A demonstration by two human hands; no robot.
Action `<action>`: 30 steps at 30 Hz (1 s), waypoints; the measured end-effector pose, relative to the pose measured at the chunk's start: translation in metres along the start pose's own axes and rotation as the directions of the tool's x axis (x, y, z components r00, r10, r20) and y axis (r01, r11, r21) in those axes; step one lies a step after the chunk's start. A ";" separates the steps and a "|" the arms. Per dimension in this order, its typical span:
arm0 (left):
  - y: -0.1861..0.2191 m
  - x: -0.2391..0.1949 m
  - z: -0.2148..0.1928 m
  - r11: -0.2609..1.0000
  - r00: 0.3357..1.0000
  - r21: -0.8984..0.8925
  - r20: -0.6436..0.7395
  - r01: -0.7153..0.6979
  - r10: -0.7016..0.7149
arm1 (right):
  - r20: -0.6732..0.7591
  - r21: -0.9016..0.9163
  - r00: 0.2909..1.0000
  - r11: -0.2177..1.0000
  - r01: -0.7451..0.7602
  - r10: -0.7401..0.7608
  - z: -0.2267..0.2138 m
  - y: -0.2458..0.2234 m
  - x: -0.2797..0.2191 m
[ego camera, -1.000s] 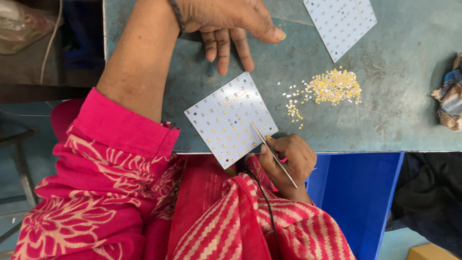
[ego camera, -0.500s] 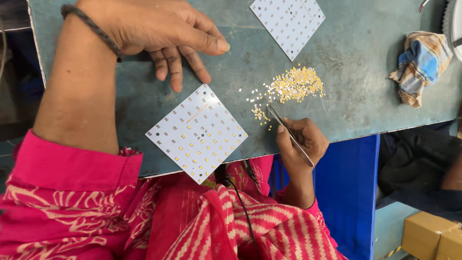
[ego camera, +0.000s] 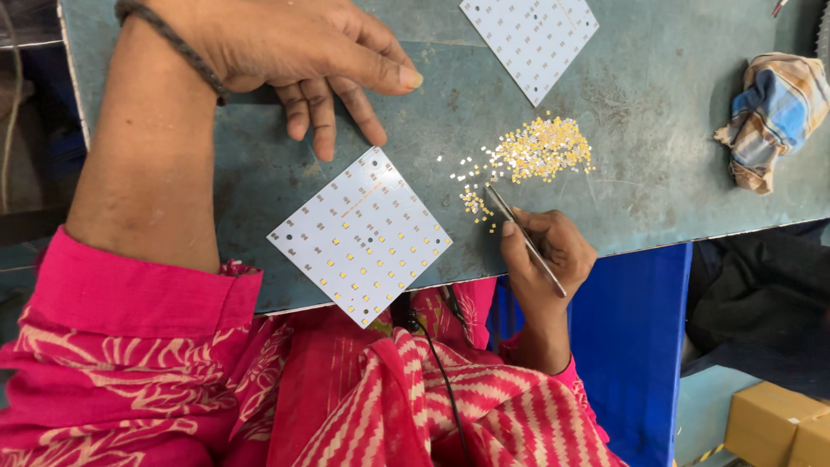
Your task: The person uses tweezers to pick up small yellow LED components from a pile on the table and places them one by one onto designated spots on a white LED panel. The person continues this process throughout the clip, filling empty spots on the panel.
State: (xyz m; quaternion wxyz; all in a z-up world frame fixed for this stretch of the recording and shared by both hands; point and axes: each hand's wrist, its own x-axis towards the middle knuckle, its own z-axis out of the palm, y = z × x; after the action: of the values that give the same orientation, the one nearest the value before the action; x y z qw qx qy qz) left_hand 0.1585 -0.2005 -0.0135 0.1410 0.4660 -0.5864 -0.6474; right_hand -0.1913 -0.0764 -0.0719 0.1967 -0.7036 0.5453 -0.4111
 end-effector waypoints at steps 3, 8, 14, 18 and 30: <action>0.001 0.000 0.001 1.000 1.000 -0.021 0.022 -0.020 0.020 | 0.003 -0.016 1.000 1.000 -0.002 0.002 0.002 -0.008 0.001; -0.002 -0.003 0.000 0.998 0.999 -0.047 0.009 -0.038 0.039 | 0.168 0.016 0.958 0.972 0.234 -0.234 0.019 -0.031 -0.012; -0.005 -0.004 -0.001 0.995 0.996 -0.056 -0.003 -0.086 0.086 | 0.207 0.060 0.932 0.955 0.290 -0.296 0.023 -0.040 -0.010; -0.009 -0.003 -0.001 0.991 0.992 -0.043 -0.004 -0.124 0.124 | 0.193 0.049 0.927 0.947 0.317 -0.320 0.026 -0.040 -0.010; -0.002 -0.001 -0.001 0.999 0.999 -0.045 0.045 -0.025 0.027 | 0.149 0.002 0.982 0.993 0.121 -0.119 0.008 -0.028 -0.013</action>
State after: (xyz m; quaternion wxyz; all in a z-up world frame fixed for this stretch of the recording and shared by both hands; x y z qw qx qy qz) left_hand 0.1605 -0.2003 -0.0147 0.1464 0.4402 -0.5808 -0.6690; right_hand -0.1687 -0.0565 -0.0606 0.2094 -0.7646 0.4870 -0.3665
